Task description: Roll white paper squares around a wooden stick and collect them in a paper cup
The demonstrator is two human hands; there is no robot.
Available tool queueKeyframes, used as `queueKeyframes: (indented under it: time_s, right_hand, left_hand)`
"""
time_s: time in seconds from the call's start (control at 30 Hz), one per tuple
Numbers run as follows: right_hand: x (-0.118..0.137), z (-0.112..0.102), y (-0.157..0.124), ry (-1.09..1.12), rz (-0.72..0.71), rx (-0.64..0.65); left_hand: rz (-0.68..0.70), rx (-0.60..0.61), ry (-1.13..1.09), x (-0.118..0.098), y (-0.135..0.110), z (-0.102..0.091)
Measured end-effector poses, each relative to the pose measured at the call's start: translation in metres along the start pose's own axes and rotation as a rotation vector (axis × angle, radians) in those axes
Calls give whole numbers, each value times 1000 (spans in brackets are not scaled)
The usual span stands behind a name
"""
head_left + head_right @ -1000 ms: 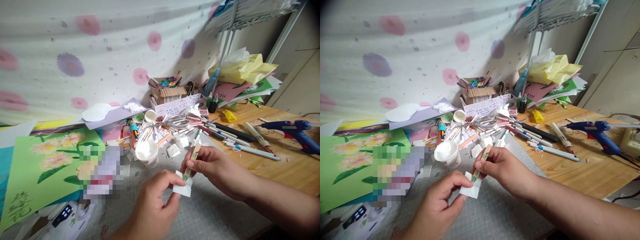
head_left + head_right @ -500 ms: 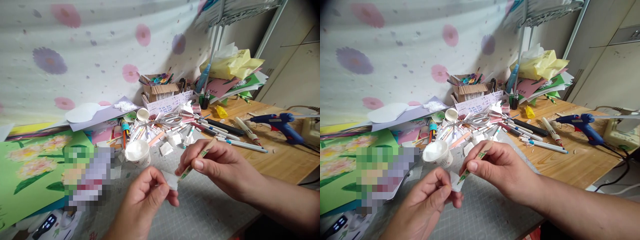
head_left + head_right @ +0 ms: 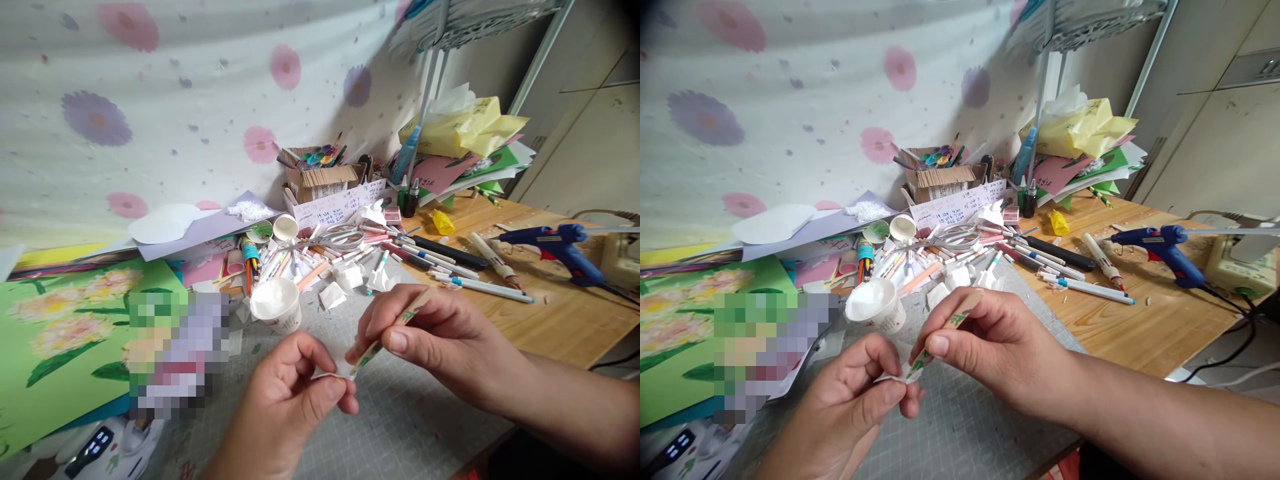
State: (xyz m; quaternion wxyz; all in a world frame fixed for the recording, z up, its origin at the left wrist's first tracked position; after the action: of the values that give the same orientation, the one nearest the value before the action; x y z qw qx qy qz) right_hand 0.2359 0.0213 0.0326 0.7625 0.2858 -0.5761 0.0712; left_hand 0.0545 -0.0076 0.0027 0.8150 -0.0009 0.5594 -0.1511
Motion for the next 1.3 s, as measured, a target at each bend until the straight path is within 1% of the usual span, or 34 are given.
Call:
queueKeyframes:
  time_s: [0.17, 0.47, 0.6, 0.73, 0.93, 1.1, 1.3]
  right_hand:
    - [1, 1, 0, 10, -8, 27]
    - [2, 1, 0, -103, 20, 18]
    - [2, 0, 1, -69, 2, 20]
    - [0, -1, 1, -6, 18, 23]
    - [-1, 0, 0, 23, 26, 28]
    - [0, 1, -1, 19, 35, 35]
    - [1, 2, -1, -12, -12, 71]
  left_hand:
    - [8, 2, 12, -1, 3, 1]
    - [2, 11, 33, -1, 2, 0]
    - [-9, 7, 51, -1, 2, 0]
    - [-15, 4, 67, -1, 1, 0]
    - [-11, 11, 82, -1, 1, 0]
    - [-1, 18, 99, -1, 2, 1]
    - [1, -1, 110, -2, 2, 2]
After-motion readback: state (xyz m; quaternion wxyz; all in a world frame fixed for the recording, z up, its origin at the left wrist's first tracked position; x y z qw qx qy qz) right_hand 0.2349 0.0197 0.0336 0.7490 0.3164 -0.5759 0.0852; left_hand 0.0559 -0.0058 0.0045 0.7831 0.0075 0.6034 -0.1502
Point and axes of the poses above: each hand's wrist, its own y-axis towards the middle knuckle, its own z-axis out of the palm, x = y × z, the point moved 2 cm from there along y, towards the middle knuckle, and after that the axes turned 2 degrees about -x, right-handed, at the moved point
